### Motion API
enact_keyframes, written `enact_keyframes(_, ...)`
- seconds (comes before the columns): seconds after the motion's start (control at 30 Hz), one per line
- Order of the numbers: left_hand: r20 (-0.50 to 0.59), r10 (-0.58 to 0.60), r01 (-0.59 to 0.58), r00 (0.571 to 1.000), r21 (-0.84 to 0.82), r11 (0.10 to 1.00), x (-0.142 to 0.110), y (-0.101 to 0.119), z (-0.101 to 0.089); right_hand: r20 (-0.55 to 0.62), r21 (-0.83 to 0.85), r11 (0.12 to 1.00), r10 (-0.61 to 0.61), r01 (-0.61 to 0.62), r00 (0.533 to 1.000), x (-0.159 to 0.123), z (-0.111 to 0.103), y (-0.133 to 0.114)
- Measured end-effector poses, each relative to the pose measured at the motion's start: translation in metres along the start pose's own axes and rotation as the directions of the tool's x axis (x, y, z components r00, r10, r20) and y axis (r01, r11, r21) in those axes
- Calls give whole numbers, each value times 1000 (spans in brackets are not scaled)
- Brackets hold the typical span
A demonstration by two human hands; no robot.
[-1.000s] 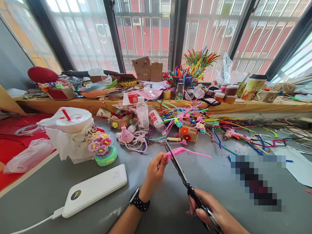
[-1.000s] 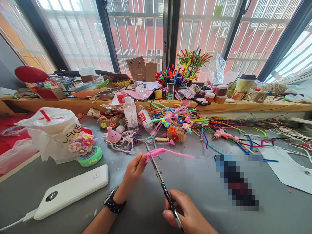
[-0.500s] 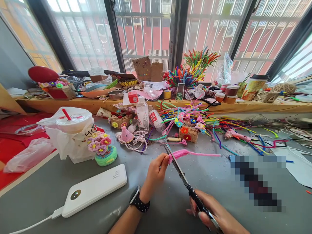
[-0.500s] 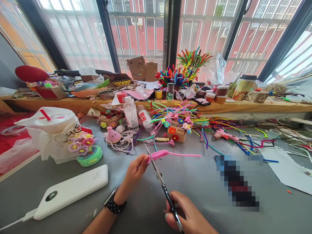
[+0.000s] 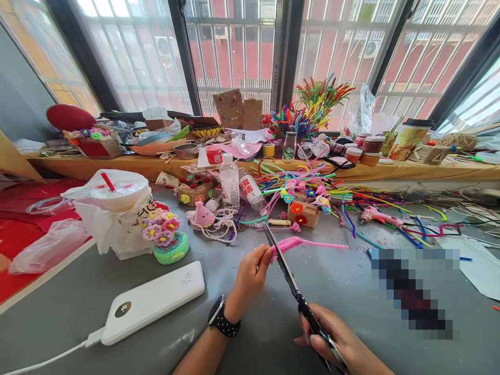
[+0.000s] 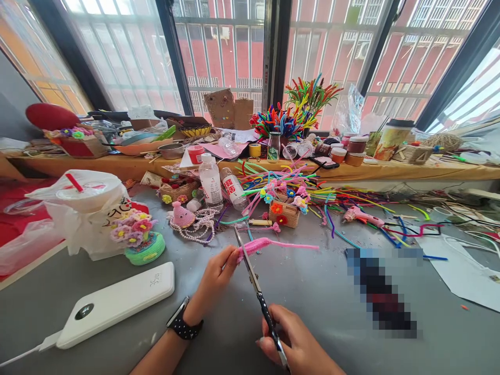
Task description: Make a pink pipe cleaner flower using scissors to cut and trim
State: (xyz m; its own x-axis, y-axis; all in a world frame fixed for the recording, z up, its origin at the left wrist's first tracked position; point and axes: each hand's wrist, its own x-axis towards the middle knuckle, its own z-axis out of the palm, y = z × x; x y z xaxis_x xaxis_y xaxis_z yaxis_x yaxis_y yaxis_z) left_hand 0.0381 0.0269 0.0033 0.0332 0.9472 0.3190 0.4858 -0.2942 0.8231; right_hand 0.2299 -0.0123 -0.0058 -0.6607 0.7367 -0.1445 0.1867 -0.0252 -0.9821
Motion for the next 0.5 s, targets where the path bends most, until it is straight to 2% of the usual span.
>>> enact_keyframes(0.27, 54, 22, -22, 998, 0, 1000, 0, 1, 2, -6, -73, 997, -27, 27, 1000, 6, -10, 7)
enact_keyframes(0.5, 63, -3, 3, 998, -12, 1000, 3, -3, 4, -25, -115, 993, -35, 32, 999, 10, -8, 10)
